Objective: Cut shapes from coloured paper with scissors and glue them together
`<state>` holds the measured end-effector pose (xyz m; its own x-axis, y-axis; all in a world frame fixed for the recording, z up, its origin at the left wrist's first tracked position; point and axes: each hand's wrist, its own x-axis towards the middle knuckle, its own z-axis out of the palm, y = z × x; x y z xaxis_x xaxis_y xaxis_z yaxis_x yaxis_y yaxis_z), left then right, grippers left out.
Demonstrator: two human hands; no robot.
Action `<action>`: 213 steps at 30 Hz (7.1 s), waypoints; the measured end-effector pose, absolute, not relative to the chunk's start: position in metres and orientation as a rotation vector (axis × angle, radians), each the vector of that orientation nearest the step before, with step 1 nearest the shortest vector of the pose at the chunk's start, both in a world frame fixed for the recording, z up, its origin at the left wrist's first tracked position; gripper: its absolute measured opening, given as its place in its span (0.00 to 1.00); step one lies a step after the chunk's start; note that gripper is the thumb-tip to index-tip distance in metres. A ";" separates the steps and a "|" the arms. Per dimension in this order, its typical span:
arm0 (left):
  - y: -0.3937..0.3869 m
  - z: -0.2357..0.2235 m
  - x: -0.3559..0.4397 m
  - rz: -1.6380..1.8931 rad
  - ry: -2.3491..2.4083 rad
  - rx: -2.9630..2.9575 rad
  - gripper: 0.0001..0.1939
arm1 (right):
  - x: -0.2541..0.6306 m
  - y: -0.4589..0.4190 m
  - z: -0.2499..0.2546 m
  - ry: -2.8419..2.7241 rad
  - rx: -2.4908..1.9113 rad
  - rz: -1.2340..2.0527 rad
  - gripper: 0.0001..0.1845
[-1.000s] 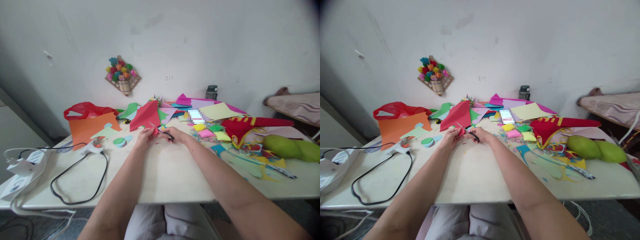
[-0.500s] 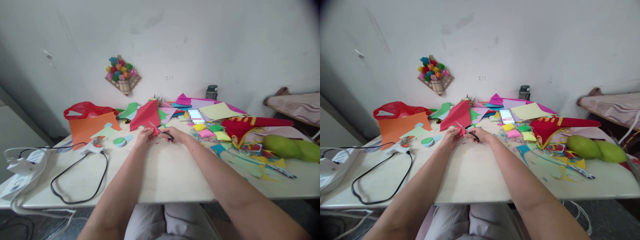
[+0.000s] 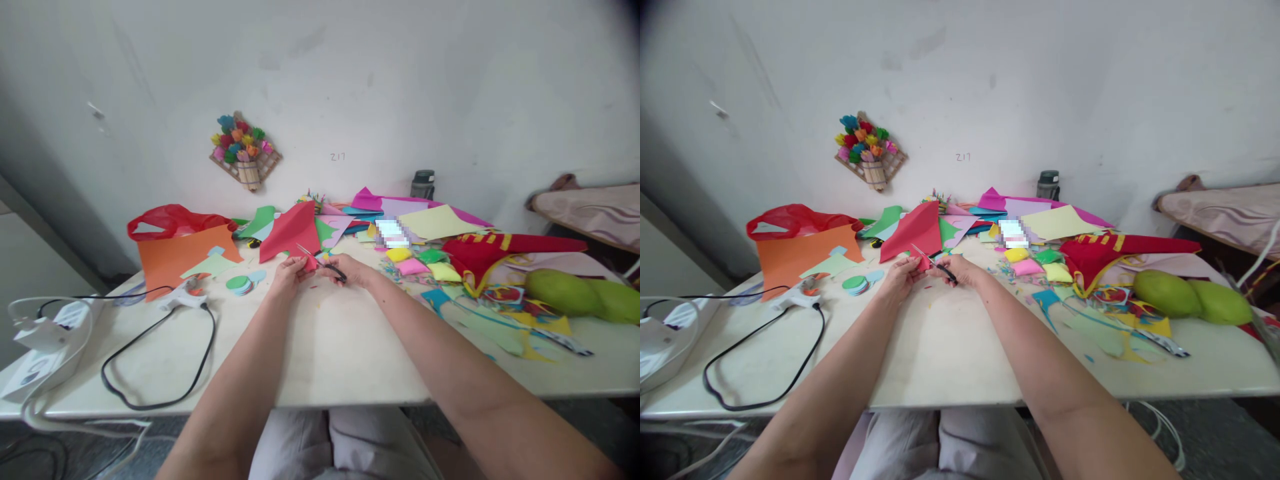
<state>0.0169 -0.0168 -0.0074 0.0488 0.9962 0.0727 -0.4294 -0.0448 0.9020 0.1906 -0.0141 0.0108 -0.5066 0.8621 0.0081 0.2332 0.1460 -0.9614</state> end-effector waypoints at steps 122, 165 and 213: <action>-0.012 -0.011 0.014 1.364 0.693 1.019 0.07 | 0.209 -0.010 0.013 -2.046 -1.068 1.337 0.19; -0.014 -0.007 0.015 1.367 0.643 0.943 0.05 | 0.204 -0.015 0.017 -1.985 -1.107 1.348 0.18; -0.012 -0.012 0.014 1.327 0.709 1.012 0.03 | 0.204 -0.012 0.013 -1.974 -1.030 1.401 0.15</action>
